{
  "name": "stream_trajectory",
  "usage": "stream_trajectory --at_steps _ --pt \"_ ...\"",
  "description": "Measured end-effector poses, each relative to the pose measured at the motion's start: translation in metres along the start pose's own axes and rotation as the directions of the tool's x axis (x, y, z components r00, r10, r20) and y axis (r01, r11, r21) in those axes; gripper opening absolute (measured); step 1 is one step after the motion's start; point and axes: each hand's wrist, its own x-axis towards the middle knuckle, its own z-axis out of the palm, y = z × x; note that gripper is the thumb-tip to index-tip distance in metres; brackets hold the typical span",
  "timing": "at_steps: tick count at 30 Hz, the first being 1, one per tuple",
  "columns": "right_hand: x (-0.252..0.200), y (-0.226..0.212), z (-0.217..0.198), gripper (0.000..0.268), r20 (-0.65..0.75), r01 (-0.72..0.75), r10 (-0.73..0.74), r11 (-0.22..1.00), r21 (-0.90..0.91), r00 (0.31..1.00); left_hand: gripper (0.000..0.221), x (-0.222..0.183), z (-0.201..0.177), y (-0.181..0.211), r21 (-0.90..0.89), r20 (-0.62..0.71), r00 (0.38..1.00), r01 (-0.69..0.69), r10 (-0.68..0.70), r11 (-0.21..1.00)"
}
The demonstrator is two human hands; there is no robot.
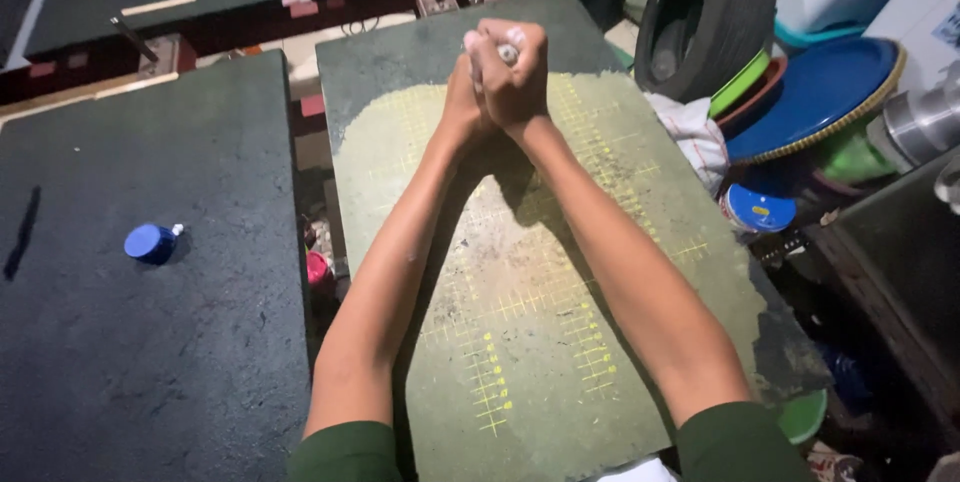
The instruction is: Scraping residue off a screen printing platen with a putty knife and marking layout lines with a marker.
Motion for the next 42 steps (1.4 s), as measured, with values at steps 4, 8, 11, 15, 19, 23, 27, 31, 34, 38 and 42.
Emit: stream_trajectory --at_steps 4,8,11,15,19,23,27,31,34,38,42 --pt "-0.001 -0.002 -0.002 0.037 -0.009 -0.019 0.019 0.999 -0.042 1.0 0.051 0.003 0.001 -0.005 -0.016 0.008 1.0 -0.015 0.015 1.0" --pt "0.015 -0.006 -0.008 0.04 0.1 -0.061 0.058 0.997 0.036 0.993 0.056 0.022 -0.005 -0.008 -0.038 -0.004 1.0 -0.022 0.022 0.999" --pt "0.026 -0.014 -0.008 0.041 0.114 -0.115 0.107 0.991 0.065 0.988 0.04 0.026 -0.013 0.008 -0.007 0.001 1.0 -0.026 0.026 1.0" --pt "0.016 -0.011 0.0 0.041 0.114 -0.11 0.101 0.992 0.07 0.988 0.067 0.022 -0.015 0.009 -0.115 0.018 0.994 -0.107 0.11 0.988" --pt "0.009 0.003 0.0 0.037 0.09 -0.096 0.094 0.995 0.017 0.991 0.056 0.008 -0.017 -0.006 -0.103 0.042 0.989 -0.137 0.142 0.985" --pt "0.011 0.005 -0.004 0.038 0.132 -0.056 0.051 0.998 0.035 0.99 0.031 0.014 -0.014 -0.007 -0.107 0.023 0.94 -0.335 0.339 0.936" --pt "0.01 0.009 0.0 0.04 0.131 -0.027 0.02 0.998 0.049 0.991 0.009 0.021 -0.015 -0.014 -0.069 -0.035 0.834 -0.552 0.551 0.831" --pt "0.005 0.015 -0.004 0.046 0.177 0.037 -0.039 0.999 0.012 0.983 0.014 0.027 -0.006 -0.03 -0.083 -0.056 0.868 -0.497 0.494 0.864" --pt "0.003 0.017 -0.007 0.052 0.156 0.177 -0.18 0.984 0.037 0.971 0.02 0.027 -0.004 -0.028 -0.039 -0.049 0.86 -0.509 0.507 0.86" --pt "-0.002 0.017 -0.007 0.041 0.105 0.058 -0.06 0.998 0.021 0.993 0.014 0.025 -0.003 -0.024 0.003 -0.044 0.844 -0.535 0.534 0.845" --pt "0.006 0.01 -0.009 0.034 0.113 -0.028 0.024 0.999 0.036 0.993 0.009 0.02 -0.009 0.012 -0.026 0.005 0.835 -0.55 0.55 0.835"
